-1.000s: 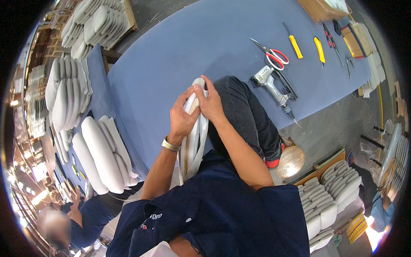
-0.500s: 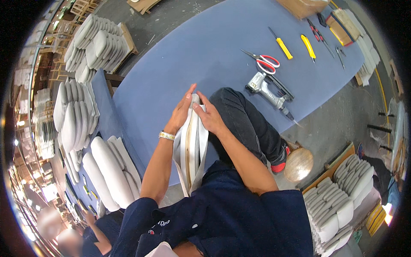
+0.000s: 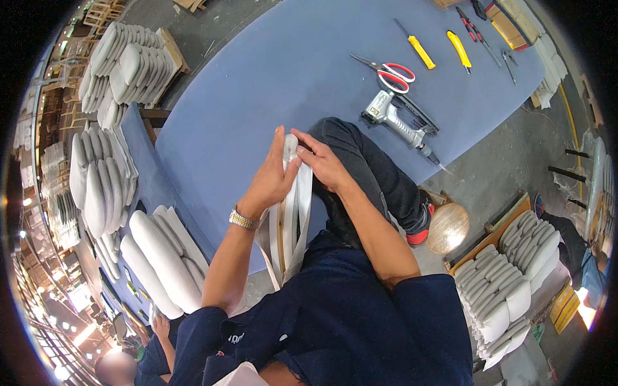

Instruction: The person staples fabric onto cushion cores using a pneumatic staple gun, trims excess fabric with scissors, and smooths the cover. They retrieve staples from a locker and continue attaching fabric to multiple cushions on a workbench.

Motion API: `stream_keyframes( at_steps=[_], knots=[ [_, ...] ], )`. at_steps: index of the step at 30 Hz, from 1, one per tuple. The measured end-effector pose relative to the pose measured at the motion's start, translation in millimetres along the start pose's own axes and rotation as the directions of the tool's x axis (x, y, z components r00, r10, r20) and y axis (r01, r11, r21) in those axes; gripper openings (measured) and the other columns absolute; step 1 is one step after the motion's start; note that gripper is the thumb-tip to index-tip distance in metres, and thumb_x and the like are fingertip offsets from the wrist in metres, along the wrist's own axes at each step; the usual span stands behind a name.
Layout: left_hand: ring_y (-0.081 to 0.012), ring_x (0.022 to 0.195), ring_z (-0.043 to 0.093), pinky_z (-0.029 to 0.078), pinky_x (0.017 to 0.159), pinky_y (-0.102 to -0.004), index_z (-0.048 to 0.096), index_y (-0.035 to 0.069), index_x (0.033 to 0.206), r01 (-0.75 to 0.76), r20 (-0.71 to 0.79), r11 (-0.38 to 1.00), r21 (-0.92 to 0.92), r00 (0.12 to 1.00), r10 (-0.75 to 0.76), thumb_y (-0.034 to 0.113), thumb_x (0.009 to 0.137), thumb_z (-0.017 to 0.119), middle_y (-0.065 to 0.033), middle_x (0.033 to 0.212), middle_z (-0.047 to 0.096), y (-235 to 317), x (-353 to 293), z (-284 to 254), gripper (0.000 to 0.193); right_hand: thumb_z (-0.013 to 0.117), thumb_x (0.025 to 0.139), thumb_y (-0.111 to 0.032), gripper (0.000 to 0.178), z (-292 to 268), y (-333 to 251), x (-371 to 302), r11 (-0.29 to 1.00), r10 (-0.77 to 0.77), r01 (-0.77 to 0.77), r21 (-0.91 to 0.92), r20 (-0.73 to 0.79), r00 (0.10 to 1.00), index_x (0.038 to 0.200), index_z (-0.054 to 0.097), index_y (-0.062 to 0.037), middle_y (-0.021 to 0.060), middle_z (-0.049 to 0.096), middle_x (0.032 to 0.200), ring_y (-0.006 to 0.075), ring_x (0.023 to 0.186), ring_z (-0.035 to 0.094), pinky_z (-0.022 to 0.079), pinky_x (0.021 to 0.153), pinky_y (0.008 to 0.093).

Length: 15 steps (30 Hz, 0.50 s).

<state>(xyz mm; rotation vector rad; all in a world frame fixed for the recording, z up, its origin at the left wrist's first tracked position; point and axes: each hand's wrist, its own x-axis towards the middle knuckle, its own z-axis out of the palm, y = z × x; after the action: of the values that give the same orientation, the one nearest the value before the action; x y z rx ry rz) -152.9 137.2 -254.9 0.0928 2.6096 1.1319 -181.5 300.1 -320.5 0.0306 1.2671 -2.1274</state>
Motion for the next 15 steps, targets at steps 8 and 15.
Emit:
stream_keyframes(
  at_steps=[8, 15],
  knots=[
    [-0.0462, 0.118, 0.063, 0.058, 0.087, -0.0494, 0.022, -0.008, 0.156, 0.143, -0.13, 0.974, 0.177, 0.984, -0.121, 0.029, 0.102, 0.055, -0.0331, 0.154, 0.041, 10.8, -15.5, -6.0, 0.073, 0.063, 0.1, -0.015, 0.038, -80.3, -68.8, -9.7, 0.758, -0.394, 0.052, -0.65, -0.393, 0.831, 0.137, 0.062, -0.0038, 0.011, 0.068, 0.133, 0.0201, 0.121, 0.063, 0.047, 0.105, 0.0345],
    [-0.049, 0.086, 0.071, 0.059, 0.073, -0.0519, 0.024, -0.004, 0.157, 0.31, -0.122, 0.926, 0.216, 0.949, -0.29, 0.039, 0.105, 0.051, -0.0316, 0.115, 0.069, -9.5, -13.6, -37.5, 0.073, 0.074, 0.084, -0.012, 0.067, -178.8, -52.0, -6.5, 0.12, -0.368, -0.396, -0.91, -0.411, 0.834, 0.145, 0.048, -0.0039, 0.0252, 0.062, 0.134, 0.042, 0.123, 0.06, 0.047, 0.104, 0.0474]
  ],
)
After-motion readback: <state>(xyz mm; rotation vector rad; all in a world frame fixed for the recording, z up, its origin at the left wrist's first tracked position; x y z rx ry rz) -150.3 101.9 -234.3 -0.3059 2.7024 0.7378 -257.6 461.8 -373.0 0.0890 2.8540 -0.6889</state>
